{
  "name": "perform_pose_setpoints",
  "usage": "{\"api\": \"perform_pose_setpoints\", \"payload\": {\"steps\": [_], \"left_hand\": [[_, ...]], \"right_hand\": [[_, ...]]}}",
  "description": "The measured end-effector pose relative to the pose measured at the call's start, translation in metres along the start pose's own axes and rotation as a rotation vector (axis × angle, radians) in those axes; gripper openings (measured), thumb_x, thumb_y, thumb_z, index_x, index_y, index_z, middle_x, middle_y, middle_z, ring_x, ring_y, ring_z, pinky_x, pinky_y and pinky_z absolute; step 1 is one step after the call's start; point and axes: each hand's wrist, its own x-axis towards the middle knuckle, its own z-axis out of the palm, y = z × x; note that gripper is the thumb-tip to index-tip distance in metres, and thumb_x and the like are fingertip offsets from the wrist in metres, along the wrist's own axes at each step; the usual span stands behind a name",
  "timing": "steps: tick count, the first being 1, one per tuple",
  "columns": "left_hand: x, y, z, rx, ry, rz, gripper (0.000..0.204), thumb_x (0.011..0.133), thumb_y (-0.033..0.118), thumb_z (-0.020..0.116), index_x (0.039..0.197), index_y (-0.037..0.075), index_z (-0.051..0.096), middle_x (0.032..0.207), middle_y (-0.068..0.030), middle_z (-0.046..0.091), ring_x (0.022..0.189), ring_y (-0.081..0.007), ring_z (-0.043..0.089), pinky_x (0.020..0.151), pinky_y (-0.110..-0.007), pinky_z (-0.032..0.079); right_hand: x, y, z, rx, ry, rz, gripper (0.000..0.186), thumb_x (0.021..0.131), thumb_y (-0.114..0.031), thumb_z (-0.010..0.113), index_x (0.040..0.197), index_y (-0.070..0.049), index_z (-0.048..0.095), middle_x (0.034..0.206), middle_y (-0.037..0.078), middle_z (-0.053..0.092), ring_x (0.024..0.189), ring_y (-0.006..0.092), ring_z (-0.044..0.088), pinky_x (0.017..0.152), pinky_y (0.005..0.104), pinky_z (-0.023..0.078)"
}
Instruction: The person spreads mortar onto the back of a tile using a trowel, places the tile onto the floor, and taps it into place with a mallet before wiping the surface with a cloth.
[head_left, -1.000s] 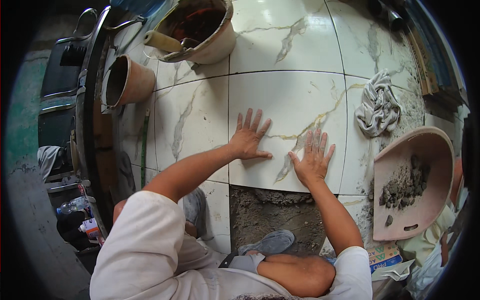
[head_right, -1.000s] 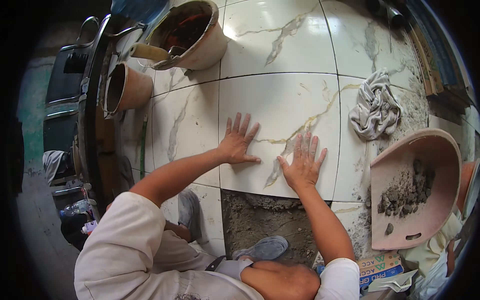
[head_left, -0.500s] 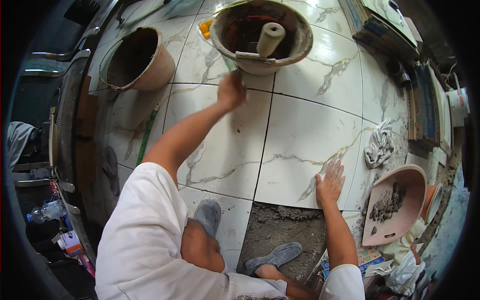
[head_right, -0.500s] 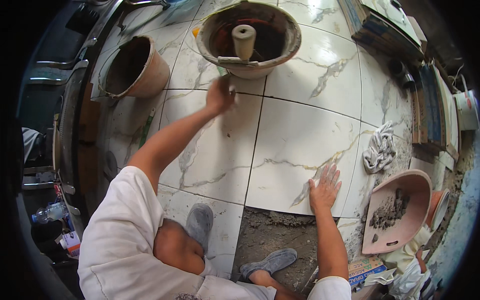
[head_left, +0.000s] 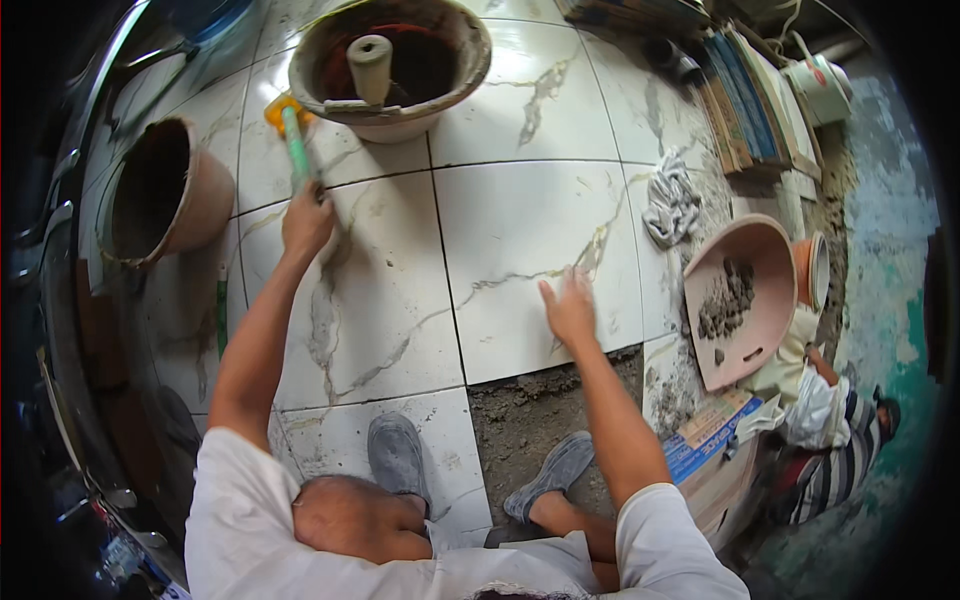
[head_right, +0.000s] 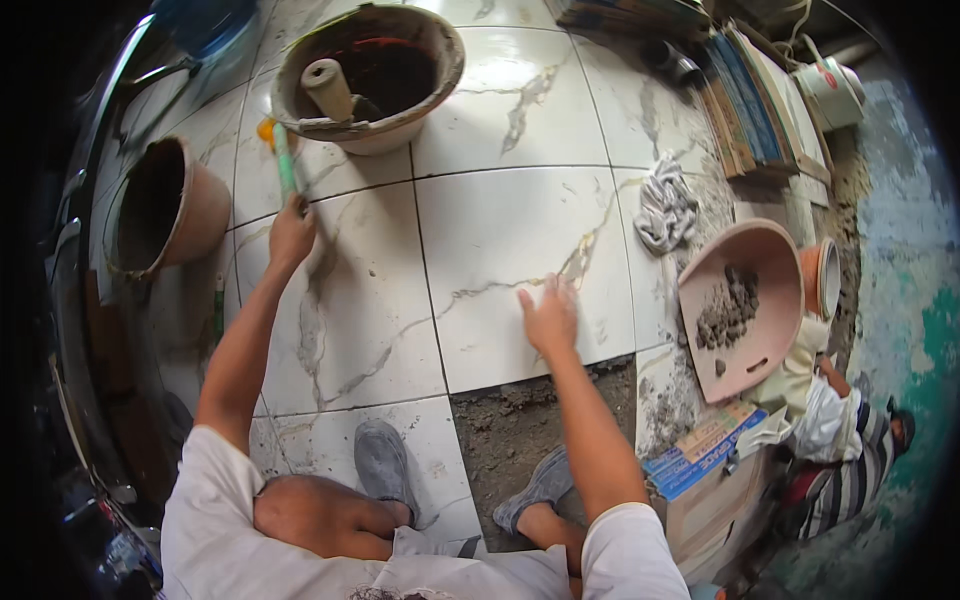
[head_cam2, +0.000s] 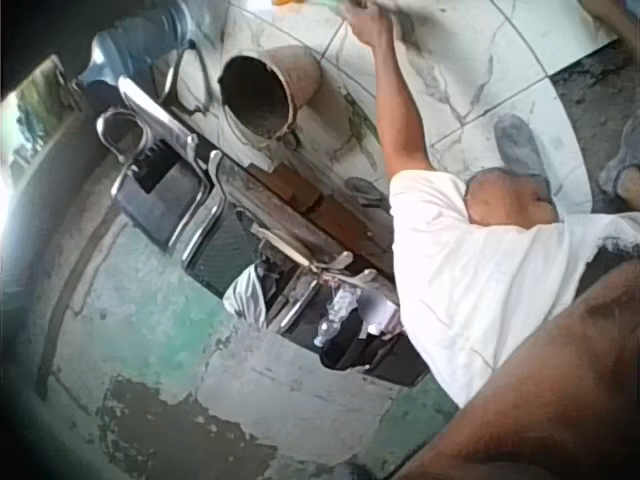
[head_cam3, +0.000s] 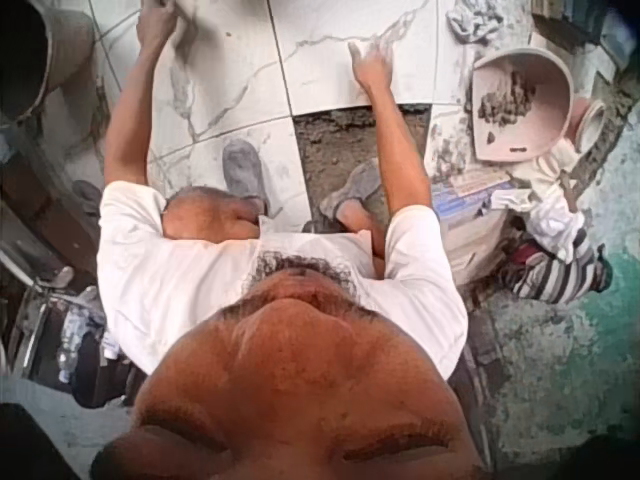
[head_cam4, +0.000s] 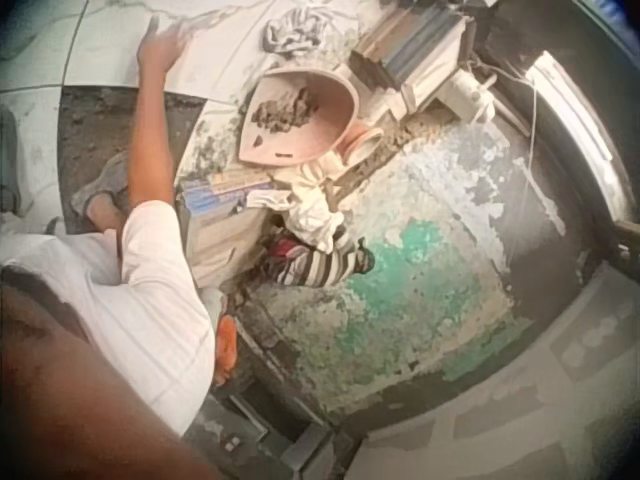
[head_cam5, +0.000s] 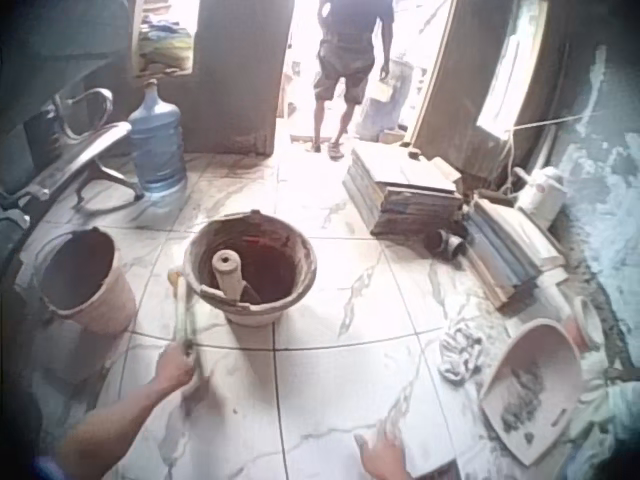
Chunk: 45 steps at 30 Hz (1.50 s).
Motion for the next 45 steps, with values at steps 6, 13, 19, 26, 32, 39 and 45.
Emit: {"api": "perform_pose_setpoints", "payload": {"steps": [6,13,19,26,32,39,45], "left_hand": [[-0.237,0.05,-0.068,-0.347,-0.08,0.002,0.011,0.089,0.009,0.048,0.097,0.002,0.049,0.076,-0.0181,0.051,0.068,-0.0289,0.052,0.067,-0.04,0.044],[-0.297,0.077,-0.092,-0.335,-0.727,0.399,0.027,0.089,0.021,0.061,0.106,0.002,0.052,0.092,-0.0168,0.05,0.082,-0.0293,0.053,0.074,-0.041,0.044],[-0.19,0.159,-0.041,0.091,-0.914,1.145,0.083,0.076,0.056,0.074,0.138,0.008,0.047,0.134,-0.0254,0.045,0.126,-0.0425,0.043,0.108,-0.048,0.037],[-0.075,0.331,0.157,0.294,-0.482,0.827,0.12,0.062,0.073,0.074,0.154,0.013,0.025,0.16,-0.0234,0.014,0.148,-0.0423,0.007,0.117,-0.06,0.012],[-0.095,0.346,0.222,0.523,-0.384,0.771,0.108,0.077,0.081,0.049,0.157,0.016,0.017,0.163,-0.0139,0.009,0.15,-0.0363,0.006,0.119,-0.055,0.005],[-0.092,0.357,0.223,0.643,-0.418,0.737,0.108,0.076,0.08,0.051,0.157,0.019,0.016,0.164,-0.0125,0.01,0.15,-0.0349,0.005,0.119,-0.053,0.004],[-0.096,0.353,0.224,0.574,-0.333,0.808,0.11,0.075,0.081,0.052,0.157,0.018,0.016,0.163,-0.0134,0.009,0.15,-0.0355,0.004,0.119,-0.054,0.006]], "right_hand": [[-0.09,-0.121,0.046,1.137,-0.603,-0.133,0.077,0.096,-0.053,0.053,0.14,0.01,0.041,0.117,0.025,0.063,0.112,0.0307,0.062,0.098,0.0369,0.047],[-0.118,-0.153,0.05,1.452,-0.674,0.054,0.049,0.09,-0.037,0.061,0.114,0.004,0.048,0.079,0.012,0.059,0.075,0.019,0.065,0.065,0.0335,0.053],[-0.096,0.065,-0.055,0.63,-0.198,-0.072,0.035,0.087,-0.021,0.054,0.112,0.001,0.045,0.082,0.027,0.063,0.078,0.0446,0.064,0.071,0.052,0.05],[-0.134,0.185,-0.06,0.371,0.157,-0.055,0.035,0.094,-0.033,0.057,0.114,-0.006,0.049,0.075,0.023,0.064,0.073,0.0467,0.064,0.063,0.0548,0.051],[-0.132,0.203,-0.006,0.566,0.332,-0.192,0.03,0.093,-0.026,0.062,0.107,-0.002,0.05,0.073,0.022,0.064,0.065,0.0441,0.064,0.055,0.0508,0.052],[-0.12,0.226,0.006,0.835,-0.005,0.056,0.031,0.093,-0.029,0.06,0.099,-0.001,0.048,0.071,0.028,0.062,0.073,0.0484,0.063,0.063,0.0552,0.05],[-0.119,0.225,0.007,0.744,-0.137,0.096,0.033,0.092,-0.029,0.059,0.104,0.001,0.05,0.07,0.029,0.062,0.073,0.0497,0.063,0.062,0.0557,0.05]]}}
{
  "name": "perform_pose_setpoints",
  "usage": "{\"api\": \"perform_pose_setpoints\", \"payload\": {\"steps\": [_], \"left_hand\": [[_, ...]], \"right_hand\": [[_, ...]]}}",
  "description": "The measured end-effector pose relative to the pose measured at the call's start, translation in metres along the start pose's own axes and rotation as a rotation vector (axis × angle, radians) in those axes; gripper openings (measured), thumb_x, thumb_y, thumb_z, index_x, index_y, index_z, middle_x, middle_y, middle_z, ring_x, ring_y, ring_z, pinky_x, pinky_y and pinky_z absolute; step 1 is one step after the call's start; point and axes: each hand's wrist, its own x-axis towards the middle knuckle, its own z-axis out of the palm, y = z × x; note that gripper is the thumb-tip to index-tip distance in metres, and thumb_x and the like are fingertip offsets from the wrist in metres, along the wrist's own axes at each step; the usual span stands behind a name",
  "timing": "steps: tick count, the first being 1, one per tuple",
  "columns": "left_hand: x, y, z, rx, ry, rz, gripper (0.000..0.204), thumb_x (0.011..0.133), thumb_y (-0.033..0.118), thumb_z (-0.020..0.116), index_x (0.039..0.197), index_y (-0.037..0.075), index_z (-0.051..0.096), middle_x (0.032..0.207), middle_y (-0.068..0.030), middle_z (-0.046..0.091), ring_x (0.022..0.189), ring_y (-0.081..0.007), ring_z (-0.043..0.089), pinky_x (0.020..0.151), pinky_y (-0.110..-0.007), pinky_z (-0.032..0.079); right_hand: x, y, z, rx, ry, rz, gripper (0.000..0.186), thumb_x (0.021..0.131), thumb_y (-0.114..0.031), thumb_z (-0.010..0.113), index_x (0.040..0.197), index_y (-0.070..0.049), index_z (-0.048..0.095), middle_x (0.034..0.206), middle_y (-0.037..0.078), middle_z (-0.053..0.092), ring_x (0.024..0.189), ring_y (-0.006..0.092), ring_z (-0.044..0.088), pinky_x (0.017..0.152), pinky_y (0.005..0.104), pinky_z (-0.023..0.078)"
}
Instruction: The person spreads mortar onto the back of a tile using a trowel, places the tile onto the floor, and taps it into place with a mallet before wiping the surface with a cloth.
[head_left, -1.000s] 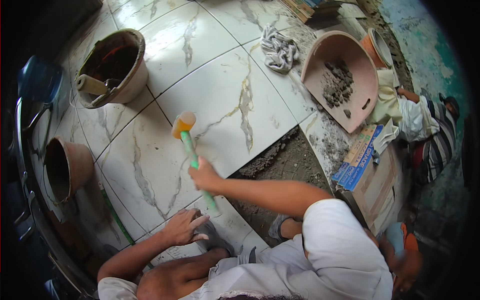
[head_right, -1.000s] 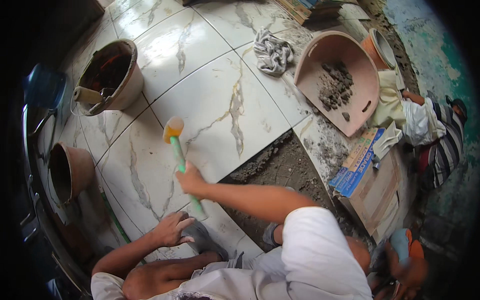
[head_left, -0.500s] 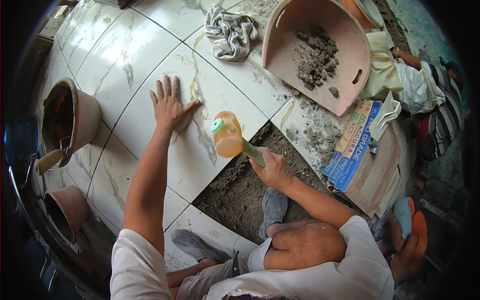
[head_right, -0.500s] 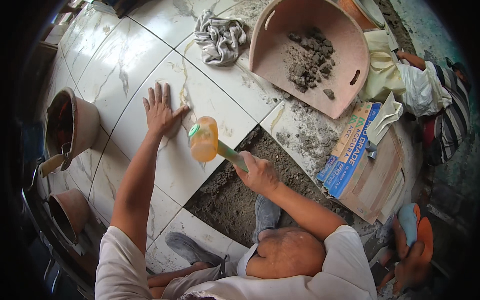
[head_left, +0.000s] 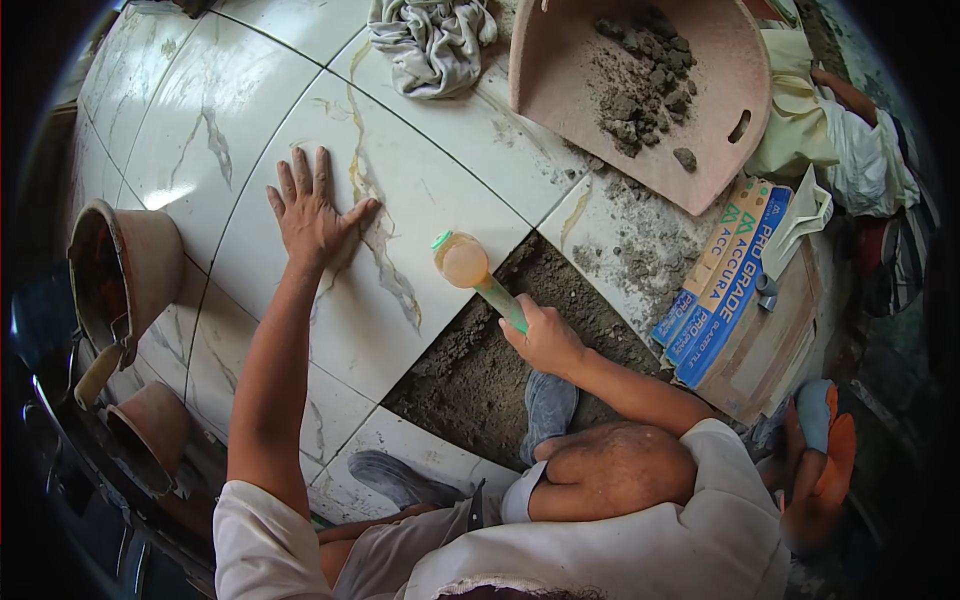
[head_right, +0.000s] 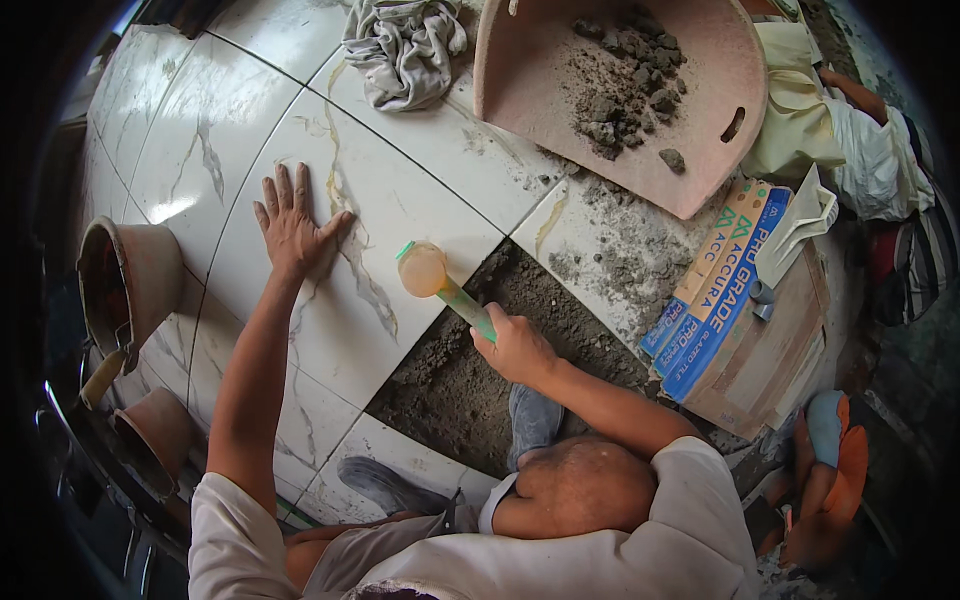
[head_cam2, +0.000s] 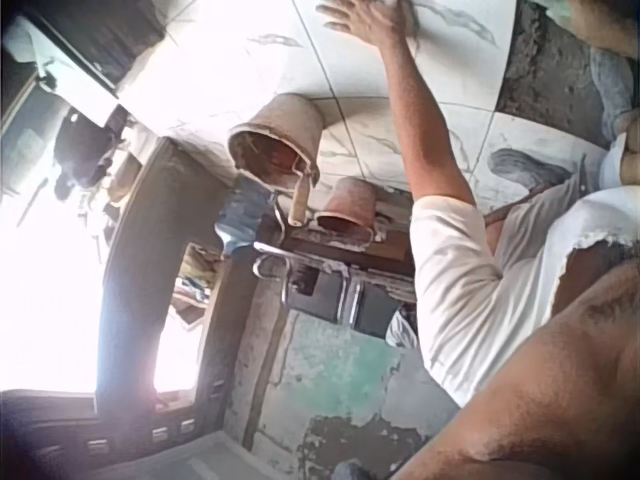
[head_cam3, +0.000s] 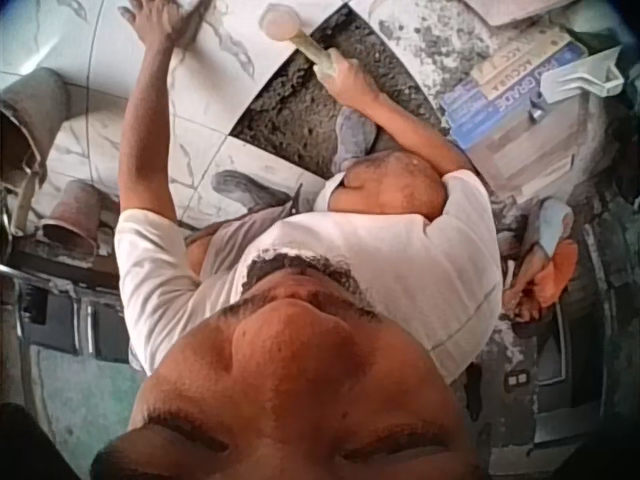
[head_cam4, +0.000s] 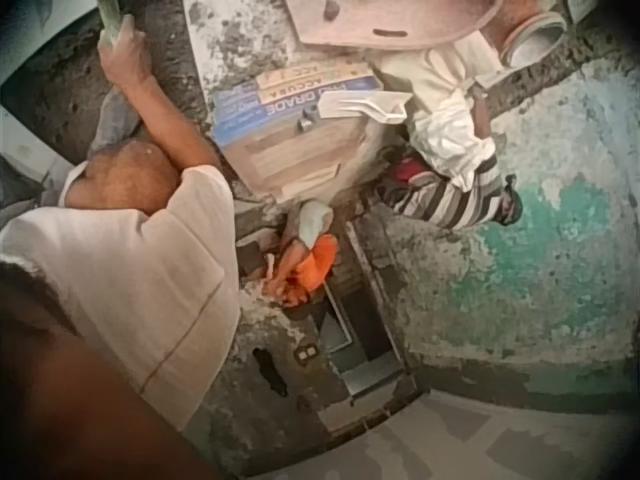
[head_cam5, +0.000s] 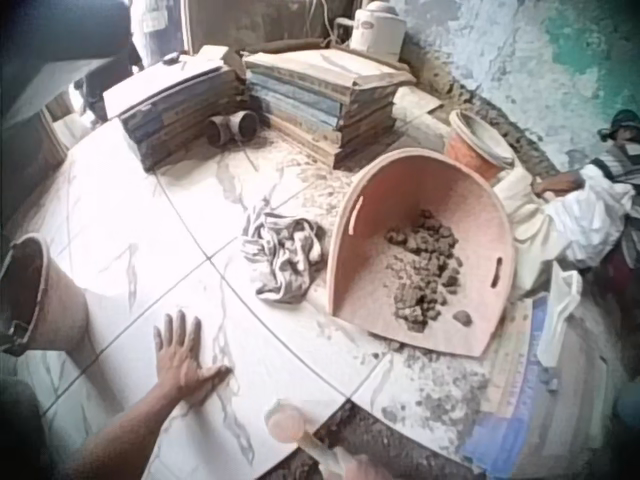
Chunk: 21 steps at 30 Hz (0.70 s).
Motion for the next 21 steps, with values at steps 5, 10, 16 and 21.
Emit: {"api": "perform_pose_setpoints", "payload": {"steps": [5,10,16,21], "left_hand": [[0.029,-0.01,-0.004,0.1,-0.152,-0.013,0.113,0.074,0.081,0.055,0.157,0.014,0.016,0.163,-0.0159,0.01,0.15,-0.0352,0.006,0.119,-0.054,0.006],[0.099,-0.012,0.003,-0.137,0.073,0.018,0.123,0.071,0.088,0.049,0.154,0.004,0.018,0.161,-0.019,0.016,0.15,-0.034,0.01,0.121,-0.05,0.007],[0.105,-0.01,0.008,-0.091,0.093,-0.016,0.127,0.069,0.09,0.047,0.155,0.003,0.016,0.162,-0.0154,0.016,0.151,-0.0309,0.009,0.121,-0.048,0.006],[0.104,-0.009,0.004,-0.078,0.09,-0.003,0.124,0.07,0.089,0.048,0.155,0.003,0.016,0.162,-0.0139,0.015,0.151,-0.0295,0.008,0.122,-0.047,0.006]], "right_hand": [[-0.01,-0.007,-0.002,0.055,0.084,-0.204,0.034,0.09,-0.028,0.064,0.108,-0.001,0.053,0.07,0.024,0.064,0.071,0.045,0.065,0.061,0.0509,0.053],[-0.015,0.005,-0.006,0.093,0.217,-0.531,0.039,0.091,-0.035,0.065,0.11,-0.003,0.053,0.068,0.022,0.063,0.067,0.0432,0.065,0.057,0.0501,0.052],[-0.016,0.02,-0.003,-0.117,0.017,-0.141,0.038,0.092,-0.039,0.063,0.095,-0.003,0.052,0.066,0.023,0.061,0.065,0.0447,0.064,0.056,0.0525,0.051],[-0.014,0.017,0.003,-0.085,-0.013,-0.261,0.04,0.092,-0.043,0.062,0.093,-0.004,0.053,0.065,0.023,0.062,0.063,0.0454,0.064,0.056,0.0524,0.052]]}}
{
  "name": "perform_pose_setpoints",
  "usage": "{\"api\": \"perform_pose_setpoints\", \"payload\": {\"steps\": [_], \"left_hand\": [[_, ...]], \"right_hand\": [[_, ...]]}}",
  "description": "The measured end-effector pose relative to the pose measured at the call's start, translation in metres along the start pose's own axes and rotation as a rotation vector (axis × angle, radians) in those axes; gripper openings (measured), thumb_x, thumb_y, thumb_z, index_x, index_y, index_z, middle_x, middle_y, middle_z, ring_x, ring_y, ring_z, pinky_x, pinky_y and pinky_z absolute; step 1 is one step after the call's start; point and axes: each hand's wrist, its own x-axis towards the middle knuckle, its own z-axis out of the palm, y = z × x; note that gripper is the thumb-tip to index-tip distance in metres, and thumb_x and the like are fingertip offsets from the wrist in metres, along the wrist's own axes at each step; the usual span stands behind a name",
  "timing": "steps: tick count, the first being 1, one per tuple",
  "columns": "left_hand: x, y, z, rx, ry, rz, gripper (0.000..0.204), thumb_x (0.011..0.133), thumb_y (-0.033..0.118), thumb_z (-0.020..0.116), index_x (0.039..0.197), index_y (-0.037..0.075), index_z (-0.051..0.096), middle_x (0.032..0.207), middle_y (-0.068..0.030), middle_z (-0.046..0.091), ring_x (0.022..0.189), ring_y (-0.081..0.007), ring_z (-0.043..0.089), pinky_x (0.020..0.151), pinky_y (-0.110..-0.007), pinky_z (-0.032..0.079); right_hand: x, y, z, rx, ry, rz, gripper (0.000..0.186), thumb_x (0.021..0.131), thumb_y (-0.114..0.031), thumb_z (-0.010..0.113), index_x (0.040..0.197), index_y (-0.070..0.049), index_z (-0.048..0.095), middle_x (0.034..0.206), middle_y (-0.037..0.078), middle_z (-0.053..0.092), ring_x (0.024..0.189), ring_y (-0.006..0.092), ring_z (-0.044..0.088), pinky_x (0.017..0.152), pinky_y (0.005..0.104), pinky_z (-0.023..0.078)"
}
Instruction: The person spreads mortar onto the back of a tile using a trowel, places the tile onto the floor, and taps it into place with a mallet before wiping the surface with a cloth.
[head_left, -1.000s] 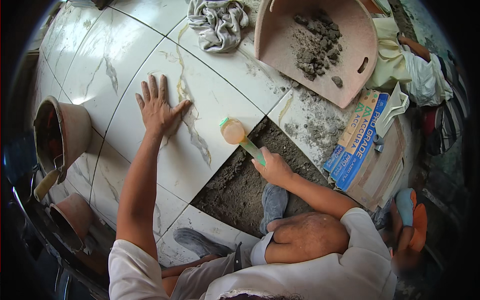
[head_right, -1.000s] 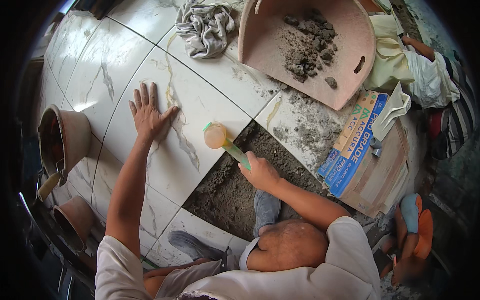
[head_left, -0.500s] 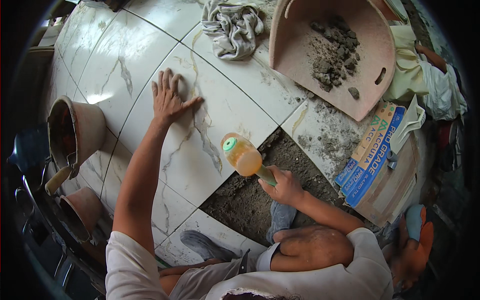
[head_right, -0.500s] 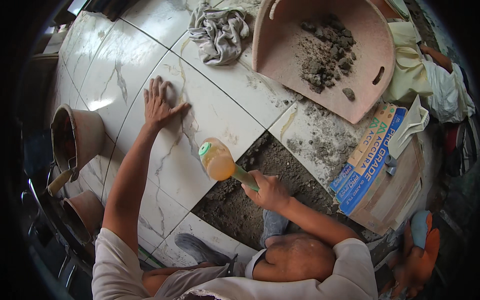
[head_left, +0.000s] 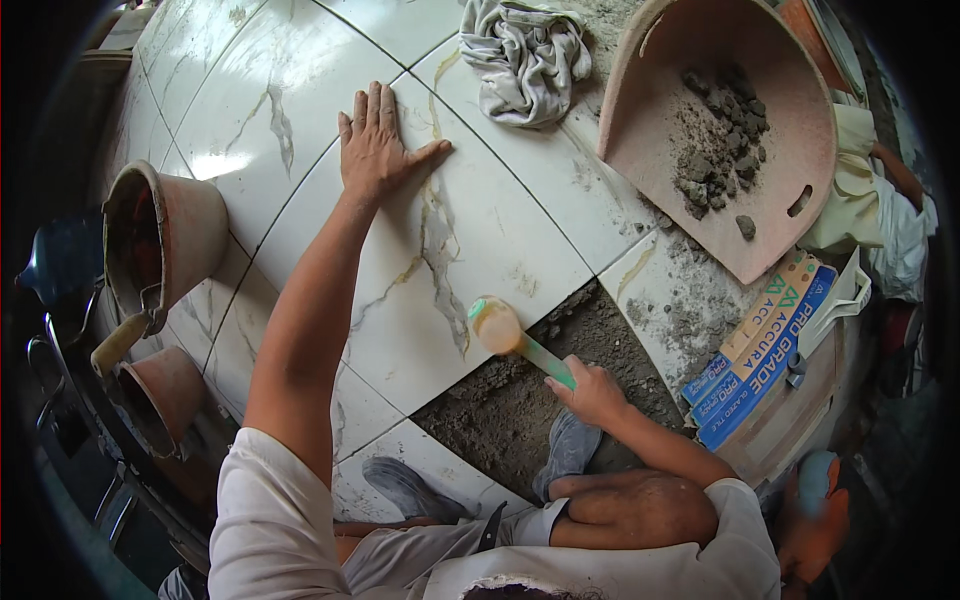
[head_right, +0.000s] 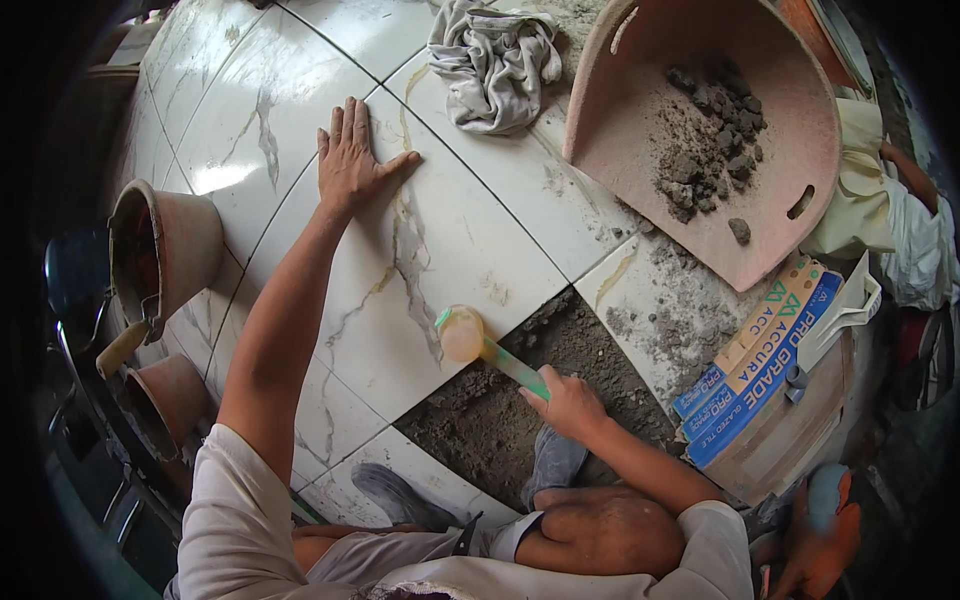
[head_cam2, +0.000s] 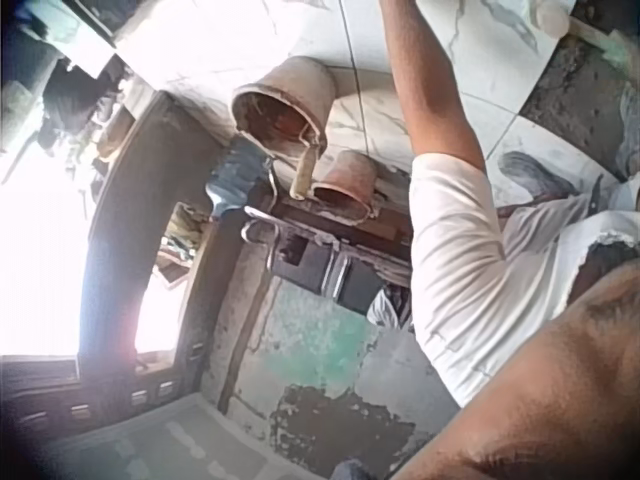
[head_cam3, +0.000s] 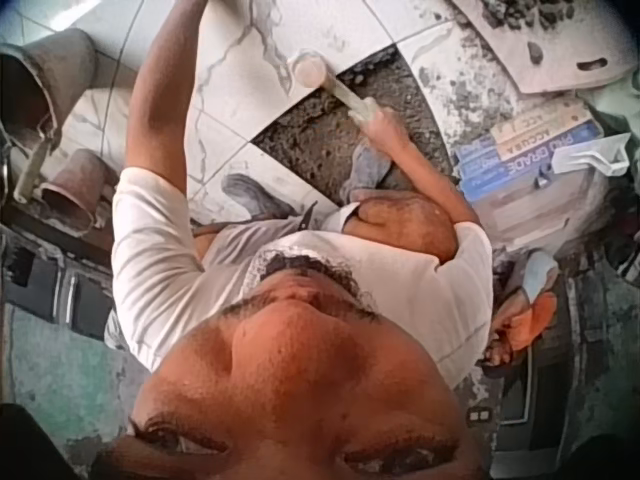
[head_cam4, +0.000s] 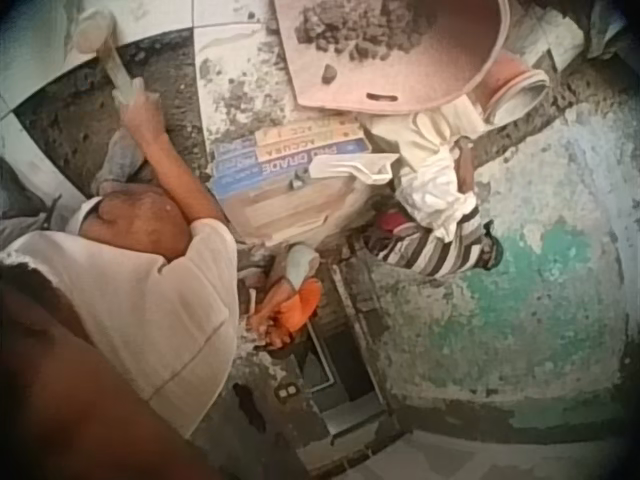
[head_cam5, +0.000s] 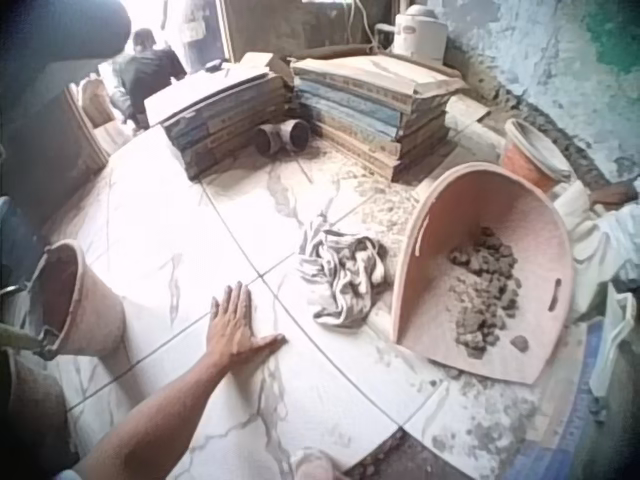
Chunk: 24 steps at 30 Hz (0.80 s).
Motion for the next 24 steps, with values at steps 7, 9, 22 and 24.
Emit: {"api": "perform_pose_setpoints", "payload": {"steps": [7,9,22,24], "left_hand": [[0.0,-0.002,0.005,0.013,0.018,0.04,0.123,0.07,0.09,0.046,0.154,0.004,0.019,0.161,-0.0135,0.019,0.15,-0.0313,0.011,0.121,-0.049,0.008],[0.0,-0.002,0.006,0.028,0.019,0.041,0.122,0.071,0.089,0.046,0.154,0.004,0.02,0.161,-0.0129,0.02,0.15,-0.0321,0.013,0.12,-0.05,0.01],[-0.001,-0.004,0.011,0.065,0.041,0.082,0.119,0.072,0.088,0.046,0.155,0.007,0.021,0.161,-0.0118,0.021,0.15,-0.0316,0.014,0.12,-0.05,0.009],[-0.001,-0.005,0.011,0.059,0.051,0.086,0.119,0.072,0.088,0.046,0.155,0.006,0.021,0.161,-0.0116,0.02,0.15,-0.0313,0.013,0.12,-0.051,0.009]], "right_hand": [[0.0,-0.002,0.011,-0.08,-0.055,0.035,0.041,0.09,-0.043,0.065,0.092,-0.005,0.051,0.067,0.02,0.062,0.065,0.0419,0.066,0.055,0.0501,0.052],[-0.002,-0.002,0.011,-0.102,-0.095,0.068,0.04,0.09,-0.043,0.065,0.092,-0.005,0.051,0.066,0.02,0.062,0.065,0.0417,0.065,0.054,0.0498,0.052],[-0.003,-0.01,0.006,0.194,-0.057,-0.009,0.045,0.093,-0.048,0.06,0.091,-0.003,0.055,0.065,0.021,0.061,0.065,0.0436,0.065,0.056,0.05,0.051],[-0.001,-0.012,0.003,0.28,-0.061,0.098,0.046,0.093,-0.047,0.06,0.09,-0.001,0.057,0.065,0.02,0.059,0.066,0.0419,0.064,0.058,0.0465,0.05]]}}
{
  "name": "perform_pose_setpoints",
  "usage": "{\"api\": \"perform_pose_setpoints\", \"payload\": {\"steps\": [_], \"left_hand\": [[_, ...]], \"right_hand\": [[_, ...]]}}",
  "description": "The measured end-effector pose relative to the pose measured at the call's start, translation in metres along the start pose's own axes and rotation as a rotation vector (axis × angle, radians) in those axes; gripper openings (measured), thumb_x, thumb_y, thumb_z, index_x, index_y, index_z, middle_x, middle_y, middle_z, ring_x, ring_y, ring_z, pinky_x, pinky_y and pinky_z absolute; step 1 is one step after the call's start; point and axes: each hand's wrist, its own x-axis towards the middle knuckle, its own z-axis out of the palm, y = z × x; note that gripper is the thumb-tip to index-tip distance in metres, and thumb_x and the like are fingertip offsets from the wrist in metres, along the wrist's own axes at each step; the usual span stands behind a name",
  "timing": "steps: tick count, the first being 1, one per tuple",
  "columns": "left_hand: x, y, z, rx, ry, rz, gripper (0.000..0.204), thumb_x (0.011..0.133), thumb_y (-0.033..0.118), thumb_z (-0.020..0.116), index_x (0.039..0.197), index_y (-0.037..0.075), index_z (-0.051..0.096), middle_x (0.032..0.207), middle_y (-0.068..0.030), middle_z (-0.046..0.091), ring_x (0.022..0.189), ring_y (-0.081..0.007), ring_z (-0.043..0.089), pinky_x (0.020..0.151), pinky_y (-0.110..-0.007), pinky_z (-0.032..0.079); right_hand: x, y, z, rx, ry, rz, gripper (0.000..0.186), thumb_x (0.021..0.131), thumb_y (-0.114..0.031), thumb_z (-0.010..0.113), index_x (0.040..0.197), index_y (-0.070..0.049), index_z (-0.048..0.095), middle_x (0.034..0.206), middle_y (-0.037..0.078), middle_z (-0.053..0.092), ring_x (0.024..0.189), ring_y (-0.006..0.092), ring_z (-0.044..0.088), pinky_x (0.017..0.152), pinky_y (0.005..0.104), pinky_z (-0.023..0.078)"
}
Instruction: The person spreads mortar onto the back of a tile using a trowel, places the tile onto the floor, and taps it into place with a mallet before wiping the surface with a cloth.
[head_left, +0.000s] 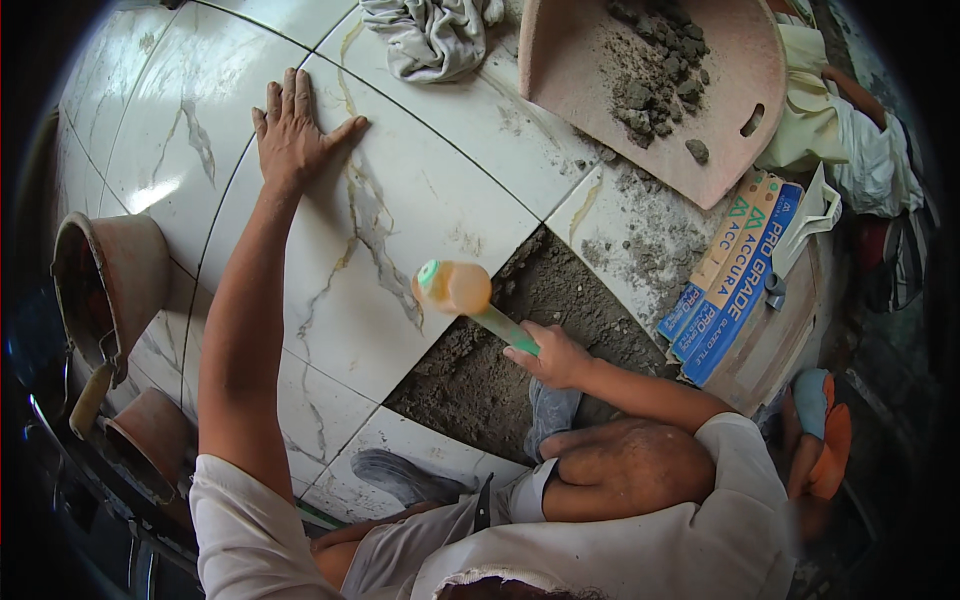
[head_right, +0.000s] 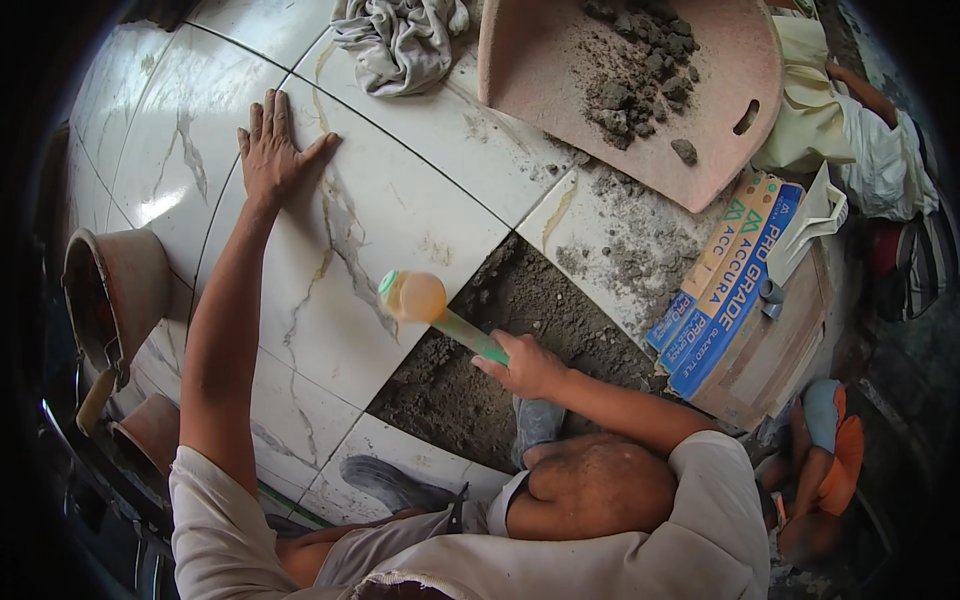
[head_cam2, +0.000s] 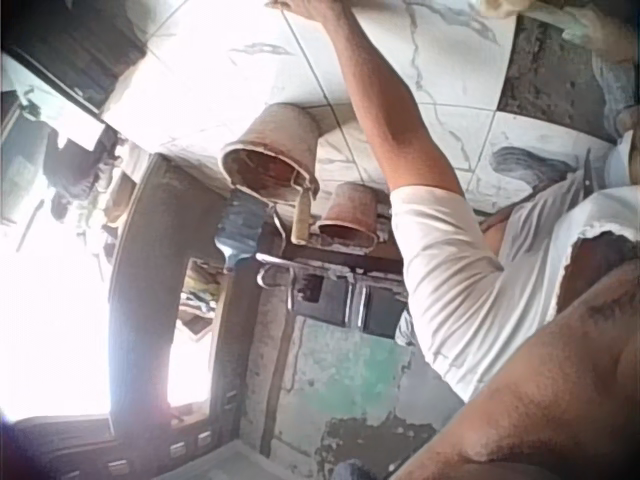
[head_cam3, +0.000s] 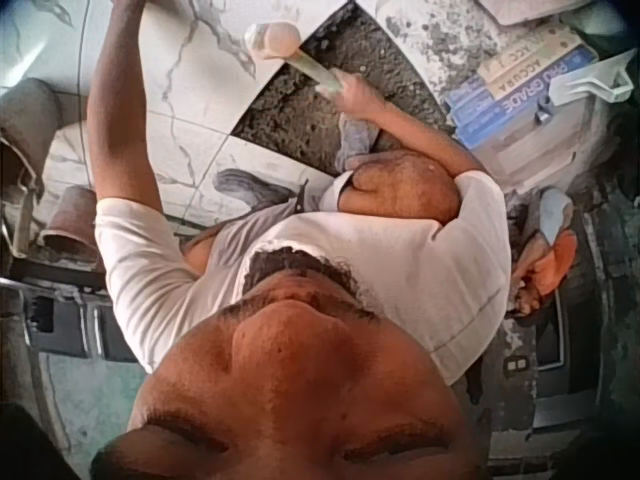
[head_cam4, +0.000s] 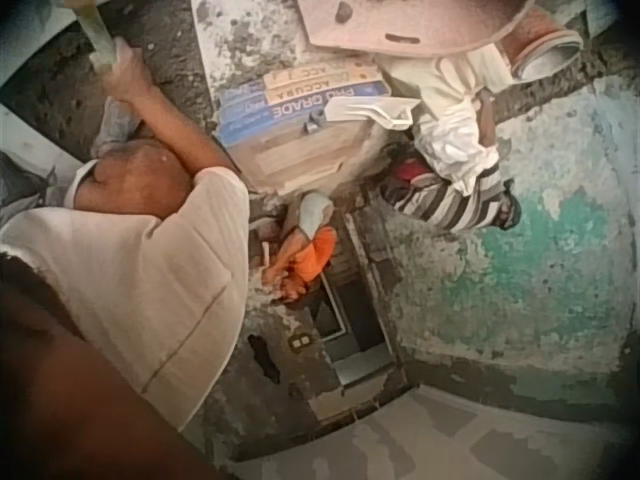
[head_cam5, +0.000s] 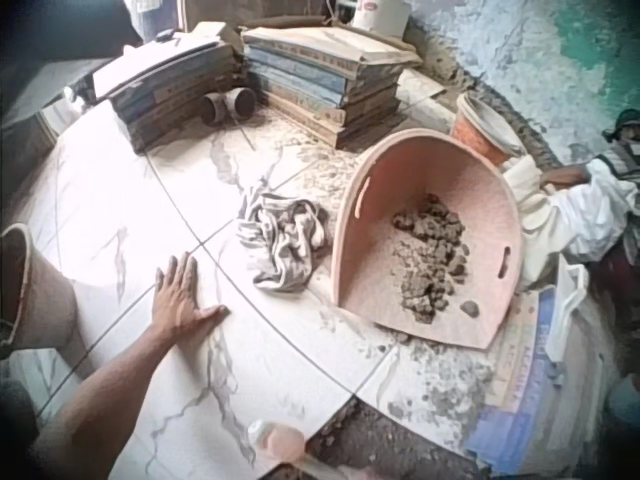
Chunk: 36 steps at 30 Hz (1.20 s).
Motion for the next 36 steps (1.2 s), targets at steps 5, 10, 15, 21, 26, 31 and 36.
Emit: {"api": "perform_pose_setpoints", "payload": {"steps": [5,10,15,21,26,31,36], "left_hand": [[0.0,-0.001,0.001,0.015,-0.011,0.019,0.119,0.072,0.088,0.047,0.155,0.006,0.021,0.161,-0.0116,0.02,0.15,-0.0312,0.013,0.12,-0.051,0.009],[0.0,0.001,-0.001,0.004,0.01,0.004,0.119,0.072,0.087,0.048,0.155,0.006,0.021,0.161,-0.0115,0.02,0.15,-0.0315,0.013,0.12,-0.051,0.01],[0.002,0.002,0.0,-0.004,0.0,0.0,0.119,0.071,0.088,0.048,0.154,0.006,0.022,0.161,-0.0117,0.021,0.15,-0.0315,0.014,0.12,-0.051,0.01],[-0.009,0.004,-0.005,-0.076,0.038,-0.03,0.117,0.075,0.086,0.045,0.153,0.003,0.023,0.159,-0.0142,0.024,0.149,-0.0337,0.015,0.119,-0.053,0.01],[-0.089,-0.003,-0.015,-0.135,-0.086,-0.163,0.12,0.073,0.089,0.043,0.154,0.004,0.019,0.161,-0.0196,0.012,0.149,-0.0376,0.004,0.12,-0.054,0.003],[-0.196,-0.063,-0.028,-0.068,-0.216,-0.155,0.12,0.072,0.09,0.04,0.155,0.006,0.018,0.161,-0.0187,0.011,0.15,-0.0353,0.003,0.12,-0.053,0.002],[-0.228,-0.101,-0.027,-0.137,-0.119,-0.168,0.117,0.074,0.088,0.042,0.154,0.005,0.02,0.16,-0.018,0.015,0.15,-0.0344,0.006,0.12,-0.052,0.003]], "right_hand": [[0.0,-0.003,0.0,0.135,-0.088,0.228,0.047,0.093,-0.047,0.06,0.09,0.0,0.057,0.068,0.021,0.059,0.065,0.0386,0.062,0.061,0.0443,0.047],[0.003,0.005,-0.002,0.134,0.03,0.043,0.05,0.094,-0.049,0.058,0.091,0.001,0.057,0.068,0.023,0.06,0.069,0.0424,0.064,0.061,0.0468,0.047],[0.011,0.001,0.0,0.002,-0.052,0.202,0.05,0.093,-0.048,0.06,0.092,0.002,0.057,0.07,0.025,0.061,0.077,0.0464,0.065,0.063,0.0502,0.05],[0.032,-0.049,-0.014,-0.08,0.057,-0.019,0.044,0.094,-0.042,0.06,0.096,0.002,0.056,0.069,0.023,0.061,0.072,0.0459,0.065,0.058,0.0482,0.05],[0.078,-0.096,-0.046,-0.231,0.257,-0.191,0.035,0.095,-0.03,0.062,0.104,0.003,0.053,0.069,0.021,0.062,0.066,0.0412,0.066,0.058,0.0432,0.05],[0.135,-0.105,-0.05,-0.188,0.253,-0.238,0.037,0.097,-0.032,0.06,0.103,0.004,0.051,0.067,0.02,0.059,0.065,0.0402,0.065,0.057,0.0414,0.048],[0.199,-0.086,-0.007,-0.625,0.263,-0.009,0.048,0.098,-0.043,0.054,0.099,0.005,0.052,0.068,0.022,0.058,0.067,0.0425,0.06,0.065,0.0453,0.048]]}}
